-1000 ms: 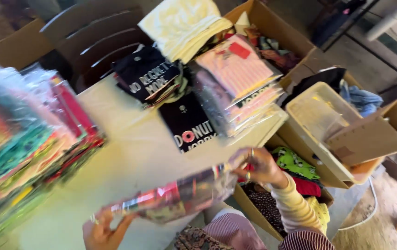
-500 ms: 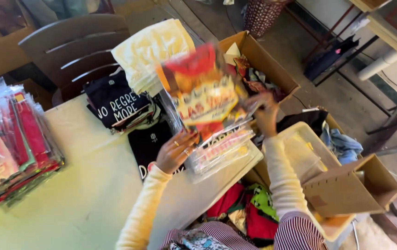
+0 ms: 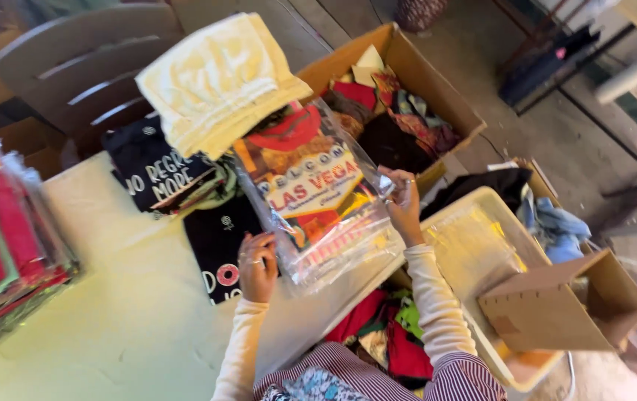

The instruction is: Fold and place clothing items into plastic shipping bags.

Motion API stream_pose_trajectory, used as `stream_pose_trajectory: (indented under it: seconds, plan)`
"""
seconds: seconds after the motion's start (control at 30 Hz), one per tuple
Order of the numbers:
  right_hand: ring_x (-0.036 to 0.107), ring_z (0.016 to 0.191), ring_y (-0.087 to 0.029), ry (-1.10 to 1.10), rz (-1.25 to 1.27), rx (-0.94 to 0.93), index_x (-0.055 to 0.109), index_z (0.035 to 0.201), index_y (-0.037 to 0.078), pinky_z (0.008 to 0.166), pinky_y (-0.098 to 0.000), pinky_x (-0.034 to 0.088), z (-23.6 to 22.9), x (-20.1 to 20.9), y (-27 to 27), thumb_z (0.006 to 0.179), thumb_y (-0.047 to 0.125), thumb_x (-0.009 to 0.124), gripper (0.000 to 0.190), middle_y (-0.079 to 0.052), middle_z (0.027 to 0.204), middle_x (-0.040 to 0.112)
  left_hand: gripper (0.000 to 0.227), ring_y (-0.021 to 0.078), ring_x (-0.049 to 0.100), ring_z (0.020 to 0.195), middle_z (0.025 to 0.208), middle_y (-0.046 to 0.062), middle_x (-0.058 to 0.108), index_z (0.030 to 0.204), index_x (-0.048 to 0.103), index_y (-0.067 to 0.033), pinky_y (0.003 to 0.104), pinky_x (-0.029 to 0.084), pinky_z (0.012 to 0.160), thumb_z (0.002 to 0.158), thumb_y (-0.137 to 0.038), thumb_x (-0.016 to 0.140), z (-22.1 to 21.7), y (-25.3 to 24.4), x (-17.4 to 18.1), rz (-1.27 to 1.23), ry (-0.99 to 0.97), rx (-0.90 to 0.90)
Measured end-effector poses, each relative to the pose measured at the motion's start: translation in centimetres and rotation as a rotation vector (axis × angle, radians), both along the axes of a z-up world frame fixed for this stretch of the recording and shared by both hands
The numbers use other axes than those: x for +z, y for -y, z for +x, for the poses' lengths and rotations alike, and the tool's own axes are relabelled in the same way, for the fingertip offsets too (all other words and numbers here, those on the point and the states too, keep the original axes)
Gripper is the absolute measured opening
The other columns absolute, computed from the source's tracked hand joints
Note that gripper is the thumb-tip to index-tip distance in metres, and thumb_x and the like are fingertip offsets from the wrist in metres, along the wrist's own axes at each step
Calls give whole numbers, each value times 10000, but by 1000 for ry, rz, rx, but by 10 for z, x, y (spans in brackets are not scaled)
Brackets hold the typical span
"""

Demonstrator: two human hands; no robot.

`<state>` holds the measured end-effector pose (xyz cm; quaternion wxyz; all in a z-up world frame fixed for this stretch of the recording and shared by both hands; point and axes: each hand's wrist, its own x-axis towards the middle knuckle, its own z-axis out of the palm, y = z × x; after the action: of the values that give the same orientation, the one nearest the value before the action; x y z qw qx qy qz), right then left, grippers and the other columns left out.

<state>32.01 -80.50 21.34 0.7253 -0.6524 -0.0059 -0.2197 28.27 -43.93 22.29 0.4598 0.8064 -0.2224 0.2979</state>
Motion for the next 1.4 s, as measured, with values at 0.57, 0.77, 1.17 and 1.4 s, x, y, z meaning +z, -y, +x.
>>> stream_pose_trajectory:
  seconds: [0.57,0.77,1.17,1.4]
  plan:
    - [551,1229,-466,-1369,-576,-970,461,1371,-80,1014,-506,444,-242,-222,158,692,479,908,986,-320,1330,562,364,331,734,931,1035,306,677,1357,557,58,329,621,812,997,110,586,-172,-196,-230,-255,-918,523]
    - [723,976,-383,-1314,-476,-1146,768,1055,94,849,-510,566,-261,-202,151,828,336,790,332,-165,1060,765,310,311,719,921,1214,264,644,1306,479,80,334,625,826,1017,93,591,-169,-134,-164,-186,-754,326]
    - [592,594,-143,-410,572,-1344,744,954,2,505,-282,459,-307,-217,159,880,-38,636,137,-79,791,703,320,225,702,883,1237,174,656,1298,503,54,309,569,825,994,43,602,-179,-103,-109,-144,-750,112]
    - [620,563,-153,-417,612,-1323,752,929,-14,468,-294,472,-299,-196,146,870,-48,635,135,-96,772,698,311,211,689,867,1260,153,640,1285,503,62,292,568,798,991,45,605,-183,-112,-104,-214,-771,124]
